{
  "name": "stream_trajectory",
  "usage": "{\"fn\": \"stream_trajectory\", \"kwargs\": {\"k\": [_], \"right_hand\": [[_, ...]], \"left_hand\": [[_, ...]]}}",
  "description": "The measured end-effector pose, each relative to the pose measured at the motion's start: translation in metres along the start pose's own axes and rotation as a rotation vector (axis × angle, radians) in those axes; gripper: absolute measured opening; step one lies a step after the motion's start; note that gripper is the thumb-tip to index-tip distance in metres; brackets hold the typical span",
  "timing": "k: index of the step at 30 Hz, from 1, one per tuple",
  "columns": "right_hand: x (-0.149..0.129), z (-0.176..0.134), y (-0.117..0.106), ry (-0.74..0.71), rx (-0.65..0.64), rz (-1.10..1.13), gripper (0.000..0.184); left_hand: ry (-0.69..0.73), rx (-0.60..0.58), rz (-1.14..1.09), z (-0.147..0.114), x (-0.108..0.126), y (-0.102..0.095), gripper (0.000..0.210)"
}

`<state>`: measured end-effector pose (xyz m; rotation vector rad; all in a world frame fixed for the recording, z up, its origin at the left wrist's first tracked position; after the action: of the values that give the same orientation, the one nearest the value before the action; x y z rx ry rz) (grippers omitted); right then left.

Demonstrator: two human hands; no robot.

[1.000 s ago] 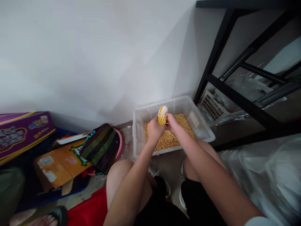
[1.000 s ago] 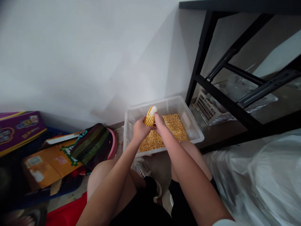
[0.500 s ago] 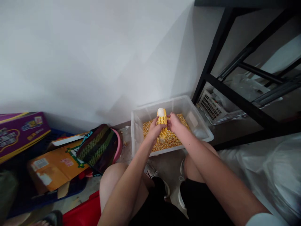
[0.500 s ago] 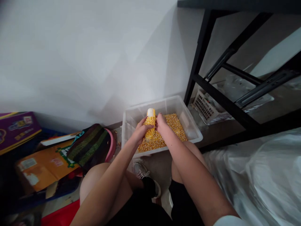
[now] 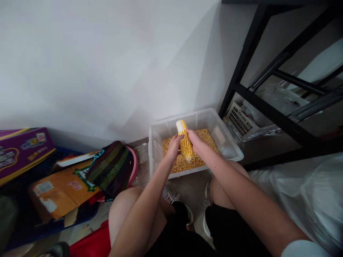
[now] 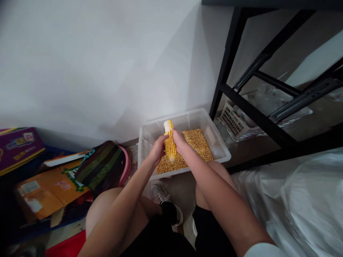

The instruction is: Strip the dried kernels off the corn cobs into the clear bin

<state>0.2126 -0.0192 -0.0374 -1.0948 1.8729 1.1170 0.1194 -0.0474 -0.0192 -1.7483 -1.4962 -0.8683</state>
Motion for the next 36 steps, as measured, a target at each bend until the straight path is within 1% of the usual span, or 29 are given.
{"fn": "stream_trajectory", "kwargs": {"k": [2,3,7,9,12,14,17,21,25,27,30,33,35,36], "right_hand": [[-0.002,-0.002,0.003,-0.057,-0.018,-0.003,0.022],[-0.002,-0.003,0.004,-0.101,-0.021,-0.022,0.021],[-0.002,-0.001,0.004,-0.316,0.033,-0.226,0.024],[-0.001,0.000,0.004,-0.394,0.063,-0.317,0.027],[-0.001,-0.002,0.006,-0.459,0.070,-0.385,0.030],[-0.002,-0.005,0.007,-0.471,0.065,-0.430,0.031],[-0.003,-0.010,0.008,-0.467,0.078,-0.495,0.032],[-0.007,-0.019,0.007,-0.468,0.121,-0.568,0.032],[-0.010,-0.027,0.008,-0.480,0.129,-0.621,0.034],[-0.012,-0.029,0.008,-0.495,0.120,-0.610,0.034],[-0.012,-0.026,0.006,-0.488,0.121,-0.586,0.033],[-0.010,-0.016,0.000,-0.436,0.144,-0.533,0.035],[-0.008,-0.009,-0.005,-0.404,0.157,-0.453,0.036],[-0.006,-0.006,-0.007,-0.394,0.161,-0.410,0.037]], "left_hand": [[-0.023,-0.033,-0.014,0.004,0.001,0.001,0.056],[-0.002,-0.034,-0.016,0.005,0.004,0.002,0.055],[0.173,0.070,0.035,0.006,0.018,0.002,0.045],[0.210,0.129,0.064,0.003,0.021,0.003,0.042],[0.257,0.151,0.047,0.000,0.022,0.005,0.041],[0.276,0.152,0.000,0.001,0.020,0.005,0.041],[0.246,0.153,-0.034,0.007,0.012,0.004,0.045],[0.190,0.166,-0.017,0.013,0.006,0.004,0.052],[0.182,0.215,0.010,0.011,0.008,0.003,0.054],[0.159,0.235,0.014,0.012,0.008,0.003,0.055],[0.080,0.245,-0.071,0.017,0.003,0.002,0.055],[-0.010,0.195,-0.155,0.025,-0.002,0.001,0.053],[-0.083,0.176,-0.119,0.030,-0.004,-0.003,0.054],[-0.107,0.190,-0.073,0.031,-0.003,-0.007,0.056]]}}
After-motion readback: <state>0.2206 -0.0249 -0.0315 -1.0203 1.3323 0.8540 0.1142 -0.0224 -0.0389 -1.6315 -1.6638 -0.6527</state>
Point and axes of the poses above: each hand's wrist, its own z-axis towards the middle knuckle, its own y-axis out of the palm, x = y × z, the point moved 5 cm from there along z, towards the middle knuckle, and after that the axes turned 12 degrees about -y, right-handed, at the moved point
